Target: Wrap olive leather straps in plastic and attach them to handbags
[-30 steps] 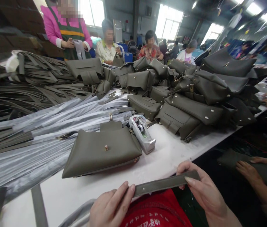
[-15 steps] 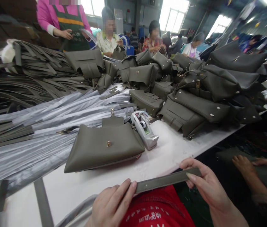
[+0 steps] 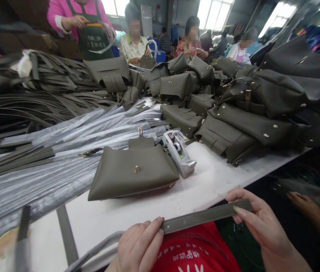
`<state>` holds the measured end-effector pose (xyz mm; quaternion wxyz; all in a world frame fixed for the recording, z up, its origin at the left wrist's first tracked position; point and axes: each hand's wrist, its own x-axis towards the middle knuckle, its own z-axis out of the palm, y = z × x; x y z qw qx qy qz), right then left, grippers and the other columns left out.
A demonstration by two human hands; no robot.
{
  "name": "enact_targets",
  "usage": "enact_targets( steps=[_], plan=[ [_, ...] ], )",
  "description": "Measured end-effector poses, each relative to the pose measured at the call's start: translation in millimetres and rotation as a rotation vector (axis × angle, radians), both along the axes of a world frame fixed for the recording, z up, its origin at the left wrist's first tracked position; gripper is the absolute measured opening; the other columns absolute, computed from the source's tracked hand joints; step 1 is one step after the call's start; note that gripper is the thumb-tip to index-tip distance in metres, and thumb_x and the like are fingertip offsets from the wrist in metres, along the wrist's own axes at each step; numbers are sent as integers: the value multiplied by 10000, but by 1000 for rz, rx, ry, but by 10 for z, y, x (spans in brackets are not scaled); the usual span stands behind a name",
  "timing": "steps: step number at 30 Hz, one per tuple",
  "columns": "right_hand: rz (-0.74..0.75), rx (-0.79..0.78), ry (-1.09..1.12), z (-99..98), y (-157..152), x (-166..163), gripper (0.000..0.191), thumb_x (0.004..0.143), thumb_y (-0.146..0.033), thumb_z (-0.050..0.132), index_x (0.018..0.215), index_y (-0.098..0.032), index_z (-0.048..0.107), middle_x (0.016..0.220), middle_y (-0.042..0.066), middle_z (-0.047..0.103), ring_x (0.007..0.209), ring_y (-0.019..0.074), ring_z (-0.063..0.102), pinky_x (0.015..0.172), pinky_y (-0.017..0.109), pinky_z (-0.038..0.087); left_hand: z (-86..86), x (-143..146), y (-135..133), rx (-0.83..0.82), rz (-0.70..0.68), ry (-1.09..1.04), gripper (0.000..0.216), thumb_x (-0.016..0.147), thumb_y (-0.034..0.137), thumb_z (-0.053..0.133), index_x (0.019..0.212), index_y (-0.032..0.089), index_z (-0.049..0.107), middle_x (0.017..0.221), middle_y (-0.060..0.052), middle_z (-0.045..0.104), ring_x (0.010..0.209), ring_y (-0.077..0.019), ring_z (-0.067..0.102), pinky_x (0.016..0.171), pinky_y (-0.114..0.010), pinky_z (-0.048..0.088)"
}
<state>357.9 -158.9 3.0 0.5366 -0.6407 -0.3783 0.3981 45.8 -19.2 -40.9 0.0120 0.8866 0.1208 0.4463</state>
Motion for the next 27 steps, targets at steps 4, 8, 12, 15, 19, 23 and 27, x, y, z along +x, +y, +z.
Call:
enact_targets(
  steps=[4,8,12,15,19,23,27],
  plan=[
    [-41,-3,21,-21,10,60,230,838,-354,716,1016,-215,673,661,-4,600,552,118,520,531,223,423,4,36,-1,-4,6,-26,187,941,45,498,914,66,681,922,-188,755,787,-214,684,627,-291,518],
    [-154,7,186,5,155,43,248,768,-343,786,953,-205,695,609,-18,564,520,96,485,495,197,409,70,136,-31,-25,3,-13,229,970,60,448,904,82,666,884,-155,766,730,-180,688,605,-265,521],
    [-223,18,424,14,367,-225,328,760,-427,776,969,-183,709,561,-39,502,500,85,439,466,188,382,116,270,-120,36,2,72,233,963,47,439,931,98,664,854,-128,777,705,-176,698,579,-259,526],
    [-74,-82,341,-15,470,-476,354,845,-489,692,969,-158,707,558,-30,531,501,95,474,480,207,384,85,313,-180,89,-10,103,209,935,28,463,964,85,662,879,-141,778,711,-197,705,579,-280,528],
    [111,-114,153,-13,499,-595,437,909,-575,578,928,-158,709,606,-2,597,554,116,544,533,230,430,62,228,-103,-138,142,258,308,928,243,593,1200,98,599,1054,-161,750,879,-256,720,737,-352,585],
    [129,-68,135,32,502,-516,452,904,-591,579,931,-162,720,626,6,609,578,118,562,543,226,437,170,21,107,-484,146,524,550,785,367,751,1256,155,563,1119,-138,720,970,-294,703,821,-393,590],
    [115,-67,163,4,537,-489,417,892,-560,618,978,-163,711,640,2,605,578,115,558,544,224,450,301,-124,164,-879,-2,671,224,813,329,702,1003,240,623,894,-29,723,783,-220,683,704,-305,551]
  ],
)
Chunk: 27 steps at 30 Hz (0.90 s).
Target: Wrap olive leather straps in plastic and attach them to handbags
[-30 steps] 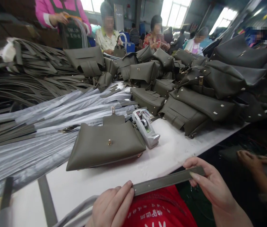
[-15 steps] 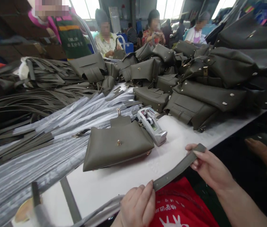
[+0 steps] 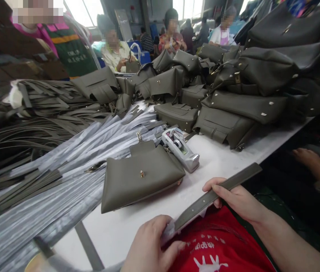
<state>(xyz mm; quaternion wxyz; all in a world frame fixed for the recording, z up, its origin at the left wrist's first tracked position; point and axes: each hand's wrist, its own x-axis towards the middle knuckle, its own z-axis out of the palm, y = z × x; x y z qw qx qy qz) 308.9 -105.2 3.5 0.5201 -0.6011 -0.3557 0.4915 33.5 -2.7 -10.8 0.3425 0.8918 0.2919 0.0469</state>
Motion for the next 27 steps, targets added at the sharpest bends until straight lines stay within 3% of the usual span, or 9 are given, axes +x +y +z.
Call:
enact_targets(
  steps=[2,4,6,12,20,27],
  plan=[
    [17,-30,-5,-37,11,-17,373,863,-517,677,998,-170,700,687,2,618,585,110,556,545,222,460,29,-6,-41,-140,2,-66,186,950,387,491,991,245,605,876,-26,703,762,-195,656,699,-285,527],
    [29,-62,-32,-67,12,-41,348,836,-474,721,1008,-173,690,714,0,625,594,109,558,556,224,474,37,26,-95,-209,19,-136,371,1029,382,254,974,235,591,866,-40,687,764,-181,639,713,-271,512],
    [28,-86,-54,-80,9,-66,334,834,-459,724,995,-170,685,700,-1,627,595,116,570,563,234,491,38,78,-140,-234,29,-130,448,1045,373,177,882,226,568,801,-41,659,729,-175,621,679,-258,491],
    [-23,-113,-55,-93,-19,-94,356,807,-505,728,922,-171,690,625,-5,636,551,128,594,533,252,513,4,195,-164,-76,46,-35,397,1038,273,236,796,223,547,760,-31,649,683,-183,623,635,-277,451],
    [-101,-92,-318,-50,-62,-97,290,835,-464,707,942,-194,715,707,21,672,593,150,606,564,273,522,-96,238,-149,147,-1,15,304,971,109,373,941,222,653,839,-14,749,731,-211,719,673,-308,511],
    [-21,-194,30,-93,84,-510,397,736,-530,775,899,-181,679,577,-14,640,510,134,603,513,247,509,-48,464,-192,151,82,-17,314,979,118,354,845,219,620,762,-23,725,660,-198,696,596,-279,468]
  ],
)
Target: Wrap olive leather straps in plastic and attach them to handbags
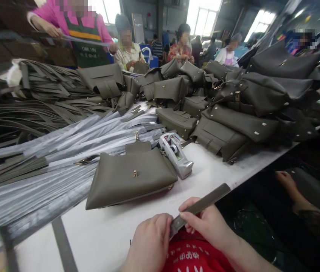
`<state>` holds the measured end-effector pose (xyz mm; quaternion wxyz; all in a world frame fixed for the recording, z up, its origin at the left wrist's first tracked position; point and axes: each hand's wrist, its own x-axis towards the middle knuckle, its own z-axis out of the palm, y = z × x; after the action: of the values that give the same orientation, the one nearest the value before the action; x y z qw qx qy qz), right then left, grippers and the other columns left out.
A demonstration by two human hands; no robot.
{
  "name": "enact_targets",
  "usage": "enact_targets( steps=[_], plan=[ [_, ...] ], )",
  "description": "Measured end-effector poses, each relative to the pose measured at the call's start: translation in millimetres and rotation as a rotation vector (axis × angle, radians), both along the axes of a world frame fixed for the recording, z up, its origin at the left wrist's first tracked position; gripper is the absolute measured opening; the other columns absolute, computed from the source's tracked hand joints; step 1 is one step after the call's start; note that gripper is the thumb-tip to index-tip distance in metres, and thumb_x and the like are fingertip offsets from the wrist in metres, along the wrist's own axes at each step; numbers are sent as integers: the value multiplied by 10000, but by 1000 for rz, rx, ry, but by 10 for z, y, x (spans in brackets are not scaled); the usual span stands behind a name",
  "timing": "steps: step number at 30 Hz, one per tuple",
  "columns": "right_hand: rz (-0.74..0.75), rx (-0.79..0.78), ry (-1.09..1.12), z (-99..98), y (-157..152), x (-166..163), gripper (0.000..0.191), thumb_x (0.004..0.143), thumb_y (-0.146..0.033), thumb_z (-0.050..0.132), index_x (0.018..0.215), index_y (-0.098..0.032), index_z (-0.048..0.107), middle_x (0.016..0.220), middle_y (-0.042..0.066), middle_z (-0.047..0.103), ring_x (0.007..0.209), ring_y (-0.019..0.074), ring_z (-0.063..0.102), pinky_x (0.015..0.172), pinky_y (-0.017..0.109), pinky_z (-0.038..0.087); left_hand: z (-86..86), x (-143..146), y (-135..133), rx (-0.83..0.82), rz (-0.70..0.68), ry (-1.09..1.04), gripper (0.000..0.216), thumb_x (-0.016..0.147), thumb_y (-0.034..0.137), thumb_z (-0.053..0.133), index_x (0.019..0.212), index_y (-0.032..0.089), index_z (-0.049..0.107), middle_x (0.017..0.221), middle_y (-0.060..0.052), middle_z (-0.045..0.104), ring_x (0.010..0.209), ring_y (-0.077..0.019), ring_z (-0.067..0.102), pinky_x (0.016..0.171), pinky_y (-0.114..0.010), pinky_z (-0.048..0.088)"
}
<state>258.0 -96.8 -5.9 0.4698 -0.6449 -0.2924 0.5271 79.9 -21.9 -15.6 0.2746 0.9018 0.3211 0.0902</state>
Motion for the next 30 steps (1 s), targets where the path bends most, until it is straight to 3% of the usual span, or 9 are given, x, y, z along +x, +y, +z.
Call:
enact_targets(
  steps=[2,5,11,14,18,24,30],
  plan=[
    [-17,-22,108,-37,22,-82,465,706,-578,784,889,-169,661,552,-17,636,472,120,587,476,223,481,13,57,-7,-52,53,-35,359,1002,162,313,758,221,569,684,-19,683,608,-181,662,566,-262,438],
    [-81,14,235,-61,1,-101,503,768,-633,711,902,-152,654,532,-11,633,437,103,561,445,196,432,82,41,25,-148,93,-93,396,1020,246,291,677,226,488,606,0,614,555,-159,597,544,-249,404],
    [-132,21,307,76,-82,-42,477,858,-610,635,924,-142,698,540,4,629,489,110,544,514,224,455,318,-459,27,-367,114,-132,386,1002,359,364,672,215,504,598,25,570,565,-131,534,554,-220,389],
    [-36,-24,340,105,-57,-105,470,868,-610,625,924,-150,706,567,10,639,523,118,553,551,235,457,363,-744,-171,-452,205,-104,352,993,366,403,718,209,556,642,21,601,608,-129,555,605,-216,412],
    [156,-46,404,-16,-6,-245,533,905,-646,530,922,-151,726,576,25,634,539,144,571,557,266,460,305,-960,-556,-447,339,-75,333,987,345,408,732,205,570,679,10,619,624,-134,560,618,-224,410],
    [356,-112,487,-273,13,-369,552,917,-650,502,926,-152,740,574,25,642,534,133,572,549,249,460,207,-1064,-1010,-455,508,-51,358,997,369,404,721,202,560,655,14,582,603,-128,542,596,-213,402],
    [421,-155,555,-491,10,-442,669,922,-702,401,896,-134,754,543,35,621,491,126,545,504,234,410,114,-1116,-1189,-500,586,-32,364,996,374,397,722,195,559,669,1,592,611,-134,540,588,-213,394]
  ],
)
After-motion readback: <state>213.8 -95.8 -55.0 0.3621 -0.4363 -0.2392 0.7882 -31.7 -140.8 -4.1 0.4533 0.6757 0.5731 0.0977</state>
